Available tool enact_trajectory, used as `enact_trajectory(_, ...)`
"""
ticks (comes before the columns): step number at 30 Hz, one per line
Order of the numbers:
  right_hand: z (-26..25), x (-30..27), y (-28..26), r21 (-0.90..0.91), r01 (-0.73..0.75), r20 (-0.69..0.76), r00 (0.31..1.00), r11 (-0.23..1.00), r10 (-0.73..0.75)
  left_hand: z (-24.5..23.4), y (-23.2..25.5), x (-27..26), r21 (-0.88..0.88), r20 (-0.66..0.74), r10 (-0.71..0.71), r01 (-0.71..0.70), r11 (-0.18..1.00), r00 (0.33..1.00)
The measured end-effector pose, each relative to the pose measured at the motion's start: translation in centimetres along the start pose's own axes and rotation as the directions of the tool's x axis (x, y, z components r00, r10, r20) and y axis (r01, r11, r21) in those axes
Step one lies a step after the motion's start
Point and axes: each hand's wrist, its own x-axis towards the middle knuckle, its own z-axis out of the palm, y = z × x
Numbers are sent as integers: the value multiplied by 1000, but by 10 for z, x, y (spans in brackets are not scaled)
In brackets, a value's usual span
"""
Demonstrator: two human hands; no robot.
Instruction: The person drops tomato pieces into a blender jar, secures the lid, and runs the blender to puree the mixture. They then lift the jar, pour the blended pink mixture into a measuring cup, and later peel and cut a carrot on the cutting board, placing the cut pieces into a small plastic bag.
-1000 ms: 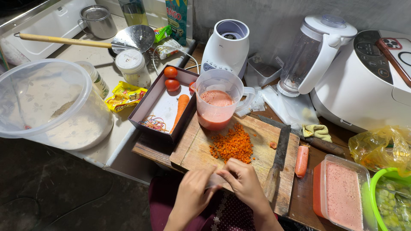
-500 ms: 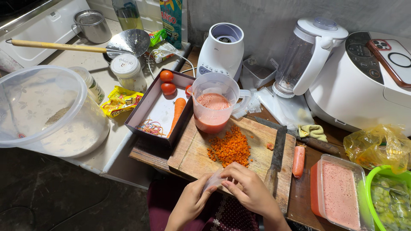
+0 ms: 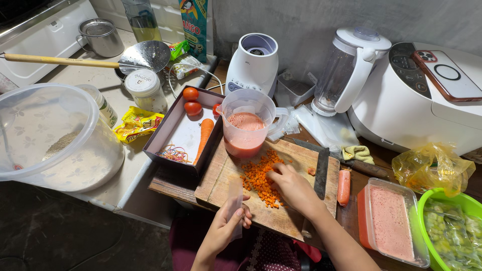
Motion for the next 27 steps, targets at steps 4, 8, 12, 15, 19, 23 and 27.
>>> enact_trajectory(4, 7, 5, 9, -95, 71, -84, 993, 993, -79, -3, 3, 5, -41, 35, -19, 21, 999, 999)
enact_trajectory(8, 1, 11, 15, -51, 81, -137, 987, 995, -87, -5, 13, 10, -52, 50, 9, -6, 999, 999)
enact_trajectory(12, -12, 16, 18, 132, 38, -121, 992, 990, -22, -6, 37, 22, 196, 57, 58, -68, 978, 997)
enact_trajectory(15, -22, 18, 20, 277, 38, -103, 995, 960, -10, -1, 61, 35, 412, 59, 104, -119, 903, 993)
enact_trajectory(19, -31, 22, 23, 519, -33, -33, 998, 854, 58, 10, 90, 51, 765, 119, 283, -270, 585, 952)
enact_trajectory(23, -48, 20, 27, 663, -178, 103, 984, 728, 147, 20, 101, 65, 876, 151, 307, -271, 400, 940)
enact_trajectory(27, -75, 21, 25, 705, -91, 57, 996, 703, 71, 28, 97, 75, 896, 143, 295, -250, 366, 945)
